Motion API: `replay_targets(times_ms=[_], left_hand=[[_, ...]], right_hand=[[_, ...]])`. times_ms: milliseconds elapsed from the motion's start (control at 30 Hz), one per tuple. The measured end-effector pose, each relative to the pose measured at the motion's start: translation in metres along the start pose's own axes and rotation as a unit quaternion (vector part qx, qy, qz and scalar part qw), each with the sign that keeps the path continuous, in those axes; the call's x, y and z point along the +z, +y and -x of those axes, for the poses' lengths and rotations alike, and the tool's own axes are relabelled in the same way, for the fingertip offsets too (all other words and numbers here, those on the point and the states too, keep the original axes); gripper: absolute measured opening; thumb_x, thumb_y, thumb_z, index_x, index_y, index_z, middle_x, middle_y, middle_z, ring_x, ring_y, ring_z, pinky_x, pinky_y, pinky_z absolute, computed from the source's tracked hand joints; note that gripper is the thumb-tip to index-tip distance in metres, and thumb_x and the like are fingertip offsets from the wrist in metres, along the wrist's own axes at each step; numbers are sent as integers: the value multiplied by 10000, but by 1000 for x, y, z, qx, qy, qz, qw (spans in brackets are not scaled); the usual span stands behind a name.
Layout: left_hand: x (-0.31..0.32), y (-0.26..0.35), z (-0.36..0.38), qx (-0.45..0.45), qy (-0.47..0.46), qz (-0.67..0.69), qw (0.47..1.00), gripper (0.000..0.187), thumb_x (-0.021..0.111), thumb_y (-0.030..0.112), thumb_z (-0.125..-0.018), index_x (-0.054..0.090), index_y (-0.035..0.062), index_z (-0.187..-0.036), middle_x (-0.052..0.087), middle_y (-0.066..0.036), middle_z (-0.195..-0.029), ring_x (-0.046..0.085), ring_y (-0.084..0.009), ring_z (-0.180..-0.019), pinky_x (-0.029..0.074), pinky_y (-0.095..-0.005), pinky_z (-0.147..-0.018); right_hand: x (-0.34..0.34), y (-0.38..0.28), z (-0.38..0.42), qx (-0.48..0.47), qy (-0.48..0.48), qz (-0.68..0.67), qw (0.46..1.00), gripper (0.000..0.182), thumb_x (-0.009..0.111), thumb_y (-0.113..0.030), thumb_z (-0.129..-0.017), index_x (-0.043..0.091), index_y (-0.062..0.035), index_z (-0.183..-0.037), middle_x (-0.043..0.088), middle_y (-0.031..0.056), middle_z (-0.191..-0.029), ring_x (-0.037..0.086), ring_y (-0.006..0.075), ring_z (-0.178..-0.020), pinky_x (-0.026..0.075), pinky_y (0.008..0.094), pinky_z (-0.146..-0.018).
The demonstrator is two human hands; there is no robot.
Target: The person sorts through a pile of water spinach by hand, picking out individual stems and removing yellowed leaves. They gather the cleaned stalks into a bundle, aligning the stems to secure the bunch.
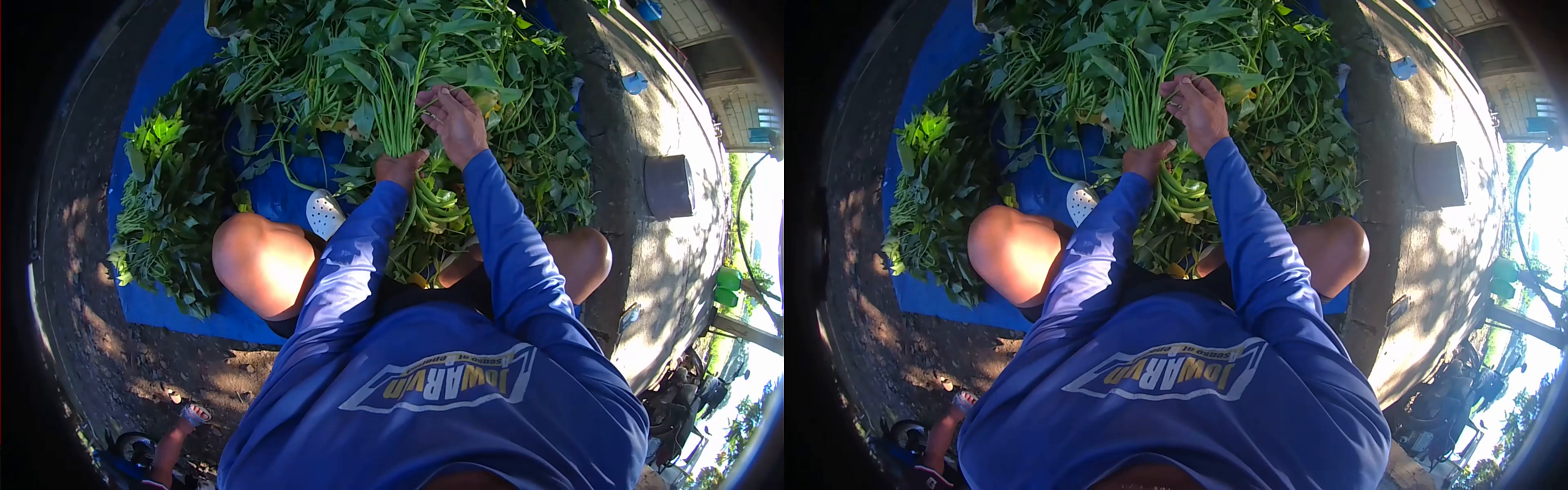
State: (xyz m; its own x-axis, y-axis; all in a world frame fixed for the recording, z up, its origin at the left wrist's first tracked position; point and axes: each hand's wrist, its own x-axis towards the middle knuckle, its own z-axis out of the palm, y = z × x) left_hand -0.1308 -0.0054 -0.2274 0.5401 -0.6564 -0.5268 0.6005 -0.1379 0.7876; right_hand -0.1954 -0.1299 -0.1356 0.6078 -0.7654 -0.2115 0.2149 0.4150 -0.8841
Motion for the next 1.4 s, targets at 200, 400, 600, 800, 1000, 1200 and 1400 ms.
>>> replay_targets(times_ms=[200, 400, 600, 800, 1000, 1200, 1400], left_hand=[[-1, 14, 11, 21, -13, -8, 1000, 282, 866, 137, -770, 723, -25, -952, 736, -118, -821, 677, -192, -623, 537, -334, -547], [-2, 11, 10, 5, 1, -59, 998, 318, 854, 148, -758, 724, -29, -988, 742, -136, -841, 695, -195, -676, 559, -345, -597], [-34, 59, 2, 173, -4, -62, 983, 210, 820, 111, -832, 764, -28, -980, 746, -113, -836, 681, -192, -655, 548, -346, -580], [-74, 159, 20, 210, 112, -18, 971, 362, 826, -16, -814, 689, -18, -1148, 734, -116, -940, 667, -201, -645, 543, -335, -498], [-82, 161, 23, 222, 129, 51, 965, 364, 843, 10, -801, 696, -11, -1133, 726, -120, -945, 656, -205, -657, 555, -337, -523], [-90, 147, 17, 187, 121, 34, 974, 303, 832, 5, -809, 706, -32, -1082, 726, -117, -913, 643, -197, -644, 550, -331, -516], [-86, 142, 4, 185, 110, 55, 975, 236, 825, -2, -811, 735, -18, -1029, 734, -100, -921, 662, -187, -673, 546, -328, -518]], right_hand=[[-5, 10, 40, -3, 4, -19, 1000, 281, 501, -266, -1124, 628, -56, -1259, 736, 90, -1146, 695, 213, -1107, 525, 399, -994], [-36, 37, 45, 35, -24, 134, 990, 327, 490, -279, -1128, 628, -14, -1261, 735, 77, -976, 718, 193, -994, 553, 361, -918], [-127, -43, 33, -73, 353, 292, 886, 400, 567, -260, -1055, 619, 40, -1314, 760, 133, -983, 733, 269, -977, 559, 362, -903], [-150, -4, 46, -47, 246, 495, 832, 425, 702, -295, -893, 728, -83, -1261, 745, 199, -1189, 704, 379, -1105, 542, 467, -1006], [-102, 84, 38, -5, 135, 643, 754, 410, 753, -317, -864, 760, -116, -1221, 728, 181, -1244, 683, 384, -1147, 531, 466, -1029], [-107, 83, 38, -21, 100, 595, 797, 401, 722, -298, -933, 729, -82, -1271, 738, 173, -1108, 709, 365, -1004, 555, 438, -961], [-63, 11, 66, 4, 134, 303, 943, 402, 613, -134, -1011, 660, -120, -1410, 724, 97, -971, 661, 151, -772, 556, 326, -694]])
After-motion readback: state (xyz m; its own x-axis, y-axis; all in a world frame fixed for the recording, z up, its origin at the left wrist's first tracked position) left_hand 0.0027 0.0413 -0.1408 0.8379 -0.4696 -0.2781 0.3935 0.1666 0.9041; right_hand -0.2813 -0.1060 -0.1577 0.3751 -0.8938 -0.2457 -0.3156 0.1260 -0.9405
